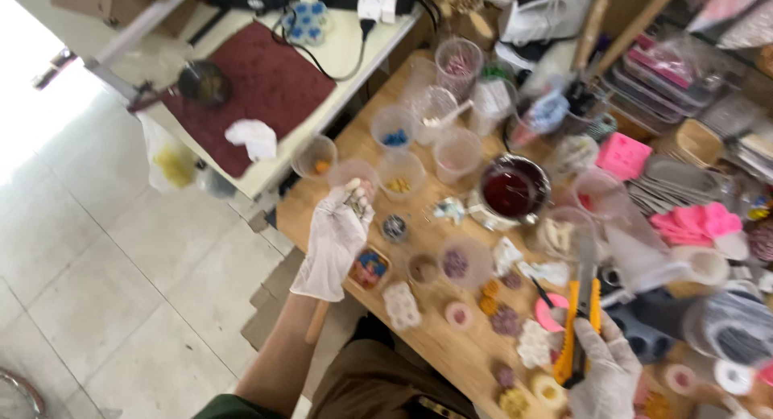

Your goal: The person uses a utility knife to trim wax from a silicone mold, places small decorative wax pieces into a container using a spoon, and then pours red liquid wax from a small pot into molds.

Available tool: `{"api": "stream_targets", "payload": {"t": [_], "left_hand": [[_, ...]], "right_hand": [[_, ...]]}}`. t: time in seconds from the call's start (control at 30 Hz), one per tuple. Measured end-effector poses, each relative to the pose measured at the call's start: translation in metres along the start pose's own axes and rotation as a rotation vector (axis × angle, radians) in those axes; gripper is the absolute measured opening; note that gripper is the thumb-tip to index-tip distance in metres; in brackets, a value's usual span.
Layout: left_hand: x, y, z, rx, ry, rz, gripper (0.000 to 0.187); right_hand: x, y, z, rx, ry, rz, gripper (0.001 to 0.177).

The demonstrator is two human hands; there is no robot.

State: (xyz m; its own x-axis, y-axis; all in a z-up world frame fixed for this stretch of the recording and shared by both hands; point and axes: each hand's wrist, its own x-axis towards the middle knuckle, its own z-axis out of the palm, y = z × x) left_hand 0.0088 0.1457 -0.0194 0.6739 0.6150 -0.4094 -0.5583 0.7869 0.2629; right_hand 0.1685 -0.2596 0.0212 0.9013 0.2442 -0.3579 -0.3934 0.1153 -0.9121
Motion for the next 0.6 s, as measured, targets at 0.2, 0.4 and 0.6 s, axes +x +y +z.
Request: {"api": "stream_targets", "payload": {"t": [0.2,0.4,0.6], "left_hand": [[0.051,0.074,-0.003,0.071,-0.003,-0.003,0.022],[0.069,0.139,-0.003,0.069,-0.01,0.034,0.026],[0.079,0.147,0.002,0.03,-0.048,-0.142,0.026]], "right_hand": [[0.0,0.018,0.072,-0.05,0.064,0.037,0.032],[-0.007,0.021,0.136,-0.085,0.123,-0.062,0.028],[-0.028,-0.01,0.165,0.003,0.254,-0.081,0.025]]}}
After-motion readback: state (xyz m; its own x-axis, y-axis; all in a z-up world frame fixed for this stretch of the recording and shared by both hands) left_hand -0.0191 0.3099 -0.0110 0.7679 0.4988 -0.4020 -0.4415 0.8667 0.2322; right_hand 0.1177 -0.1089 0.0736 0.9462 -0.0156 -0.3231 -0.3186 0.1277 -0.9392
